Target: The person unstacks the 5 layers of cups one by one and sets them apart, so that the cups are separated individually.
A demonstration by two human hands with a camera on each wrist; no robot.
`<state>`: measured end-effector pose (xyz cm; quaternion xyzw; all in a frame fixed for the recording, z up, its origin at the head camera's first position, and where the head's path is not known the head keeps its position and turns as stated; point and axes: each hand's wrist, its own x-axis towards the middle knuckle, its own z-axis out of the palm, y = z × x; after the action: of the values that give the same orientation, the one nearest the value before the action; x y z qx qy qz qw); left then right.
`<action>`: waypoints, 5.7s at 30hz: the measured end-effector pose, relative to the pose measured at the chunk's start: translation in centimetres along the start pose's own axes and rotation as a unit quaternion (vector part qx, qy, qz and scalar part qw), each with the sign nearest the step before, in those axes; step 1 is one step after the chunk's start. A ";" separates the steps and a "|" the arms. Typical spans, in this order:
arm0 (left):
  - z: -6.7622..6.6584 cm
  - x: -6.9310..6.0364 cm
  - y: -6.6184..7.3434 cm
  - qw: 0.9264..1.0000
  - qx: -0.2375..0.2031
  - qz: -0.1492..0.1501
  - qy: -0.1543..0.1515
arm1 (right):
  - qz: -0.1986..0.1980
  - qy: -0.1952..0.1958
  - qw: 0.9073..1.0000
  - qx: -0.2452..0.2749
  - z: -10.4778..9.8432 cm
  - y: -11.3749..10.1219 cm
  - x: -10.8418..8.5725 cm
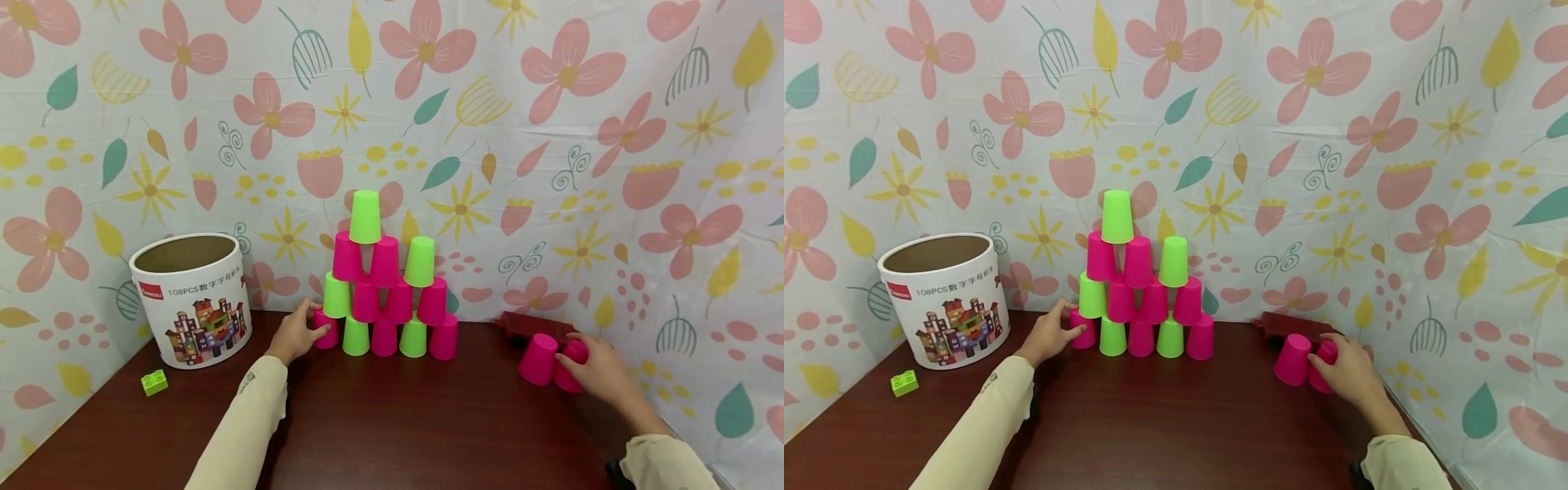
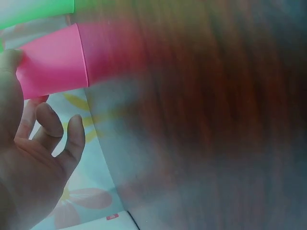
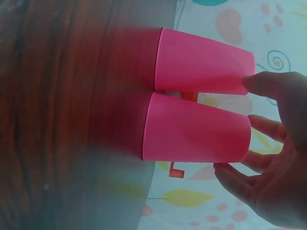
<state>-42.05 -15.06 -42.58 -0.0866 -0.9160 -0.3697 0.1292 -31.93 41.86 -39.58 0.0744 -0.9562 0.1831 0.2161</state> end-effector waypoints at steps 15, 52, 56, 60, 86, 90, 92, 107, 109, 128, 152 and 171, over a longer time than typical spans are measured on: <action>-0.3 0.1 0.3 1.000 -0.005 -0.005 0.003 | -0.050 -0.023 0.998 0.038 1.0 -1.4 1.7; -0.1 -0.1 0.1 1.000 -0.017 0.001 0.001 | -0.059 0.084 0.984 0.145 1.2 -9.7 2.2; -0.1 -0.2 0.1 1.000 -0.016 -0.006 0.001 | -0.034 0.111 0.976 0.185 1.2 -11.8 2.3; -0.1 -0.2 0.2 1.000 -0.016 -0.001 0.002 | -0.001 0.125 0.963 0.239 1.3 -14.1 2.5; 0.3 0.0 -0.2 1.000 -0.013 -0.006 0.004 | -0.107 0.100 0.947 0.285 2.8 -26.4 10.5; 0.0 -0.1 -0.2 1.000 -0.009 -0.013 0.002 | -0.109 0.106 0.945 0.289 1.7 -28.3 12.7; 0.0 -0.2 -0.2 1.000 -0.005 -0.017 0.003 | -0.116 0.111 0.948 0.276 1.4 -29.3 13.5; 0.3 0.0 0.3 1.000 0.012 -0.016 0.010 | -0.136 0.110 0.959 0.224 0.1 -34.1 18.0; 0.3 0.0 0.5 1.000 0.014 -0.013 0.013 | -0.128 0.104 0.961 0.222 0.1 -34.3 18.3; 0.4 -0.2 0.3 1.000 0.014 -0.028 -0.002 | -0.161 0.022 0.951 0.264 1.2 -34.3 19.7; 0.3 0.0 0.3 0.999 0.005 -0.032 -0.007 | -0.255 0.163 0.902 0.309 1.9 -32.1 12.6; 0.3 -0.5 0.7 0.999 0.015 -0.031 -0.006 | -0.240 0.120 0.921 0.283 2.0 -26.4 3.5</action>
<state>-41.49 -14.41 -42.46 -0.0579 -0.9246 -0.3590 0.1137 -29.98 16.53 -31.35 0.3375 -0.7845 0.3964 0.3370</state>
